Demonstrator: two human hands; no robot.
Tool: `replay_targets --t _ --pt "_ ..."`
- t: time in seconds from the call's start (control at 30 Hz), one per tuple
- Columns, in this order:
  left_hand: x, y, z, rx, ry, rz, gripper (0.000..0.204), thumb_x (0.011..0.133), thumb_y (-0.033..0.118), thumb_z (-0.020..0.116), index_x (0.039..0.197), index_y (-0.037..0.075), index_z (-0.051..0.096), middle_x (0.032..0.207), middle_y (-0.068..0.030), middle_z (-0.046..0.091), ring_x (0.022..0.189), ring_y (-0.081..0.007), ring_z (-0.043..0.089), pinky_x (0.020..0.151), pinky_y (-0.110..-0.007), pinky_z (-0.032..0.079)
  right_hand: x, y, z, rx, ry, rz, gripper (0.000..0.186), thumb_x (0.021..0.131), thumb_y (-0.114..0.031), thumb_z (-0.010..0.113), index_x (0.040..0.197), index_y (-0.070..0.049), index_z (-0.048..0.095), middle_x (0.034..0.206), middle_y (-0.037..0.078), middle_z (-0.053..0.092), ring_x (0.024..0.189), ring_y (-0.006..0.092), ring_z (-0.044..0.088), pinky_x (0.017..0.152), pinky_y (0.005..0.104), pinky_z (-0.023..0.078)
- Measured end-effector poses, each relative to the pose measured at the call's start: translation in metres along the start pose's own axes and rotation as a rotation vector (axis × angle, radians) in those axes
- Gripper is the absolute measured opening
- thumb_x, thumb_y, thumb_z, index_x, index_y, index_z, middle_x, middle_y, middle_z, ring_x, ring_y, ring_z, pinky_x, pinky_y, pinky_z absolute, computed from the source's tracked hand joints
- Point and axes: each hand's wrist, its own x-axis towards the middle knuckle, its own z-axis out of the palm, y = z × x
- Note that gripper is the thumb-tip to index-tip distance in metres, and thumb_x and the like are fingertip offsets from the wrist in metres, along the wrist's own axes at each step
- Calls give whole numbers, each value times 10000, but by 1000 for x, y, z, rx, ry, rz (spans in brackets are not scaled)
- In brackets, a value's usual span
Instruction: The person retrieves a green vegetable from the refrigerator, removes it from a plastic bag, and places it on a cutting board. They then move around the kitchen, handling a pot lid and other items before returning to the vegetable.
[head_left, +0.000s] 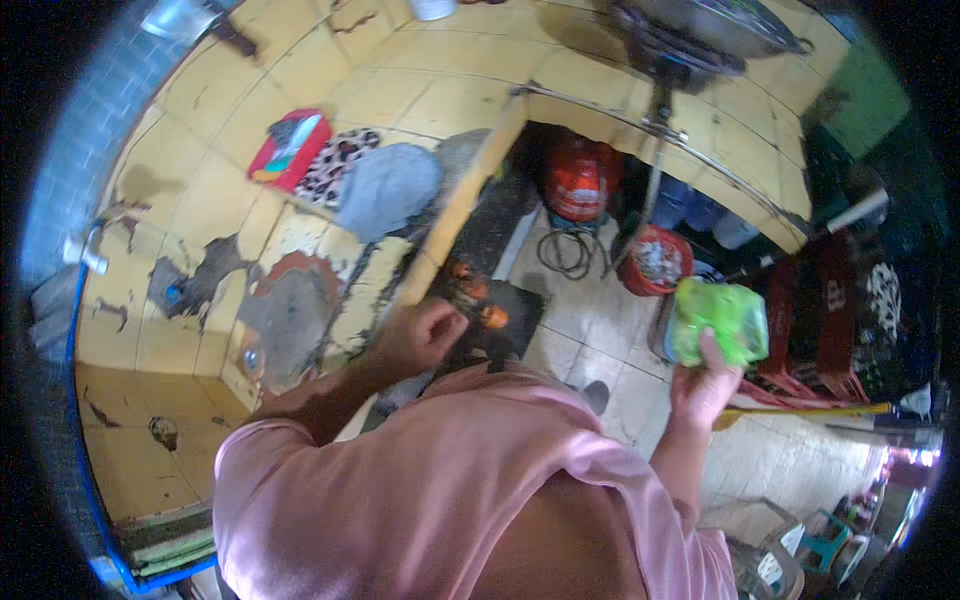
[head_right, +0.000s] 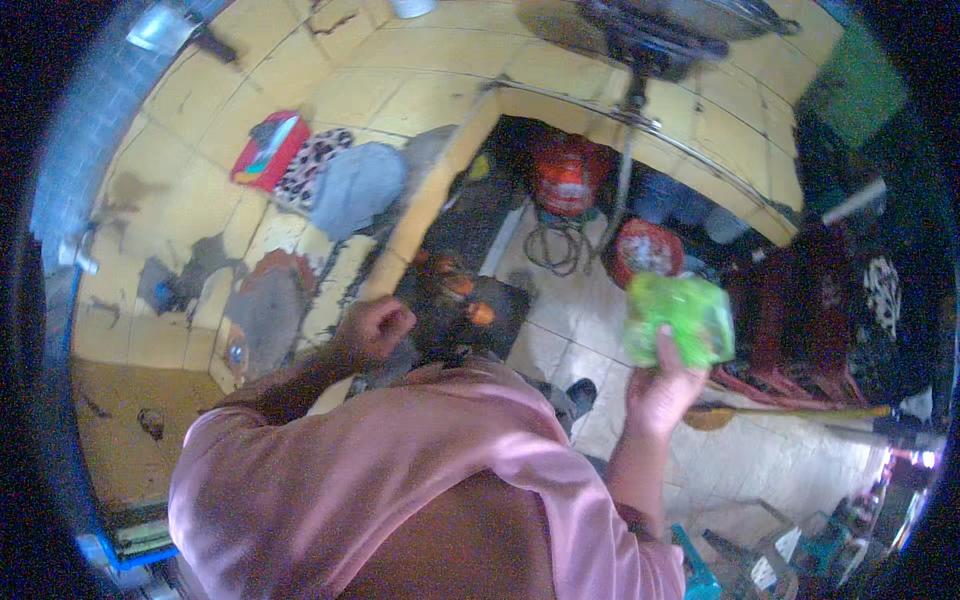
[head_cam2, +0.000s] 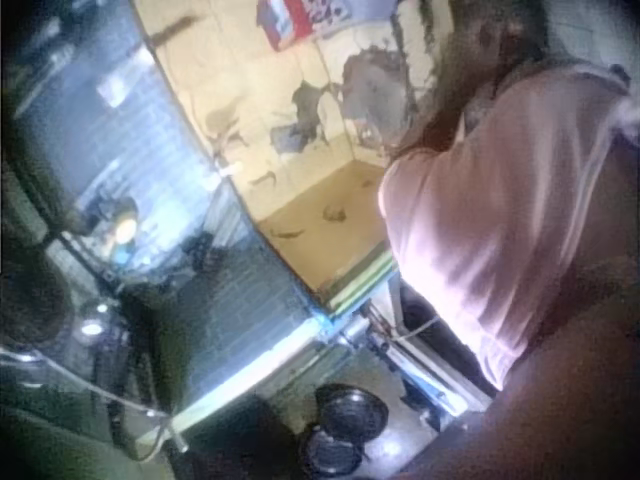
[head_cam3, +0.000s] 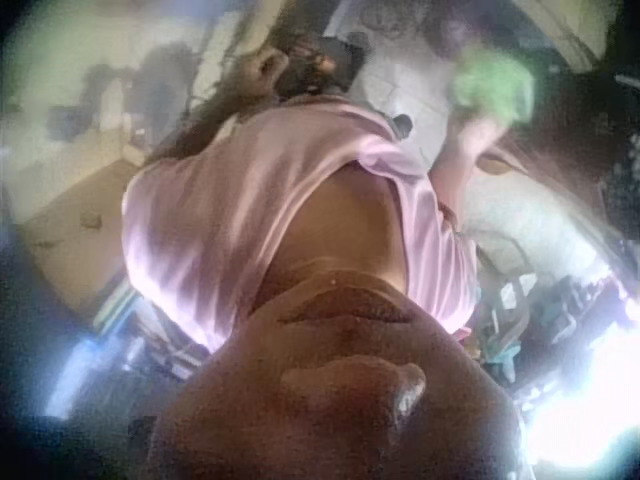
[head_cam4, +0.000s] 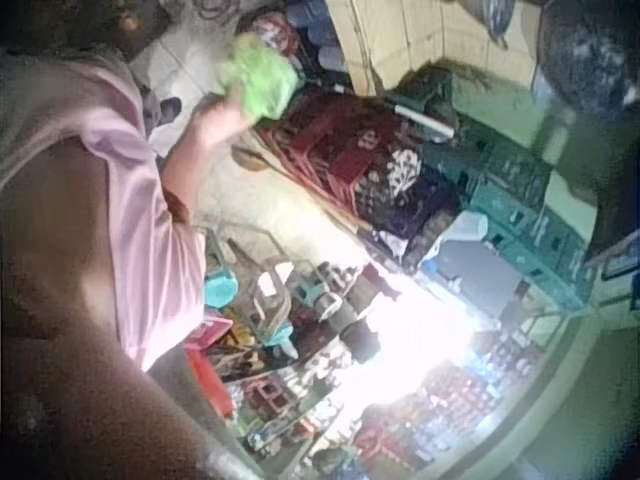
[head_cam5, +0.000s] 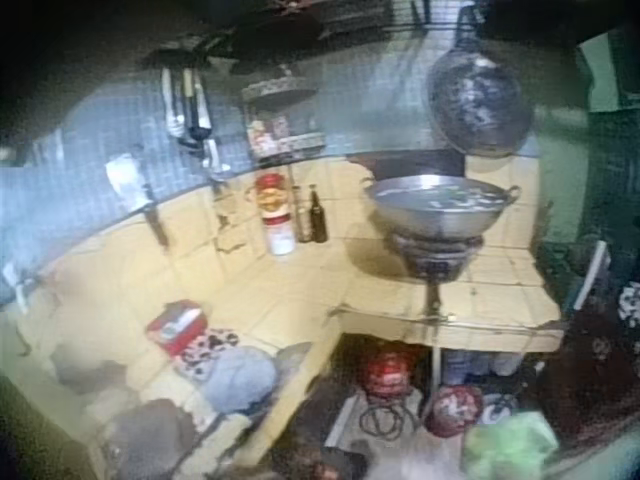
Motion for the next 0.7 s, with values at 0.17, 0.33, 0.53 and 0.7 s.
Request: replay_targets --t 0.17,0.33,0.53,0.7 --pt "-30 3 -138 45 692 61 141 842 92 583 725 13 587 637 -2 533 587 -78 480 521 -239 400 -42 89 86 -156 -410 319 425 712 78 611 1098 -23 467 1025 91 553 935 201 550 829 328 450" --pt "-91 -13 -180 166 1427 167 186 888 118 516 740 5 524 601 -7 460 530 -63 395 471 -200 322 -57 150 113 -113 -626 519 377 711 71 625 1041 -38 477 989 74 568 917 178 552 816 316 451" --pt "-111 -2 -143 -112 1740 24 328 902 216 500 629 97 362 540 24 343 480 -70 323 429 -228 262 -22 125 120 -404 -734 311 345 715 46 628 1022 -37 493 975 70 583 894 154 558 787 289 454" --pt "-75 18 -102 -363 1692 96 306 884 238 528 654 99 381 553 20 356 480 -80 331 427 -233 281 18 88 79 -563 -701 242 343 698 43 634 1015 -41 532 923 61 603 854 147 571 773 282 458"
